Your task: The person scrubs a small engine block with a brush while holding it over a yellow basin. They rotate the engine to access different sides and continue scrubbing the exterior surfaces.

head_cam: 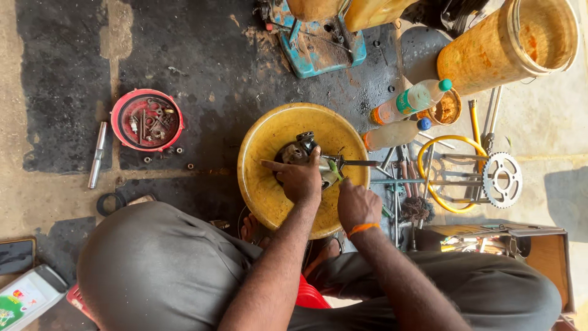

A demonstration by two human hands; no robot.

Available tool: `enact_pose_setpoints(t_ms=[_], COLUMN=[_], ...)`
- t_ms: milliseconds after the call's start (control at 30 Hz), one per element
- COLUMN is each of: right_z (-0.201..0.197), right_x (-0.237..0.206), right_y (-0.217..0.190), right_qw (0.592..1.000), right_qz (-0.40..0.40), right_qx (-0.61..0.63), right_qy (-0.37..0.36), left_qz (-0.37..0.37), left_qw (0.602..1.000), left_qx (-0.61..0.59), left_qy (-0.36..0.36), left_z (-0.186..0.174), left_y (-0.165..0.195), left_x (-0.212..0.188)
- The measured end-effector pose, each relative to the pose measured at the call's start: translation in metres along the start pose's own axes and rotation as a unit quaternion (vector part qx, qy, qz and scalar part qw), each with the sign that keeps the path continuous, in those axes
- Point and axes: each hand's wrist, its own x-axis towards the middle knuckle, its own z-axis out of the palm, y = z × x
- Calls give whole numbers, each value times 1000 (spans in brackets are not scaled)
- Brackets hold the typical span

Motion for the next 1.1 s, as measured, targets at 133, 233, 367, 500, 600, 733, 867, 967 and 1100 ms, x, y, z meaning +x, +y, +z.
enact_pose_setpoints(t_ms=[133, 233, 367, 500, 600, 733, 867, 967, 1100], right_z=[-5, -10, -13, -4, 7, 15, 11, 4, 4], right_x=[25, 27, 17, 17, 23, 31, 26, 17, 8], right_y=[-2, 0, 3, 5, 6, 8, 5, -2, -13], right_qw=[993, 991, 996, 995, 996, 997, 996, 996, 995], right_qz=[-3, -24, -11, -3, 6, -47, -50, -7, 45], right_qx=[-58, -26, -29, -54, -24, -59, -62, -24, 54], right_qy=[-104, -129, -81, -89, -89, 3, -29, -90, -70], left_qz=[-22, -26, 26, 15, 19, 36, 37, 87, 92], left_qw=[998, 998, 999, 999, 998, 996, 998, 992, 987], left_qx=[40, 44, 40, 37, 61, 79, 59, 87, 130], left_qy=[-49, -39, -6, -11, -18, 0, 0, 17, 32], left_z=[8, 18, 24, 23, 19, 15, 8, 2, -1], left_y=[5, 0, -5, -2, 1, 1, 1, 4, 6], left_x=[5, 11, 16, 17, 15, 9, 6, 11, 16])
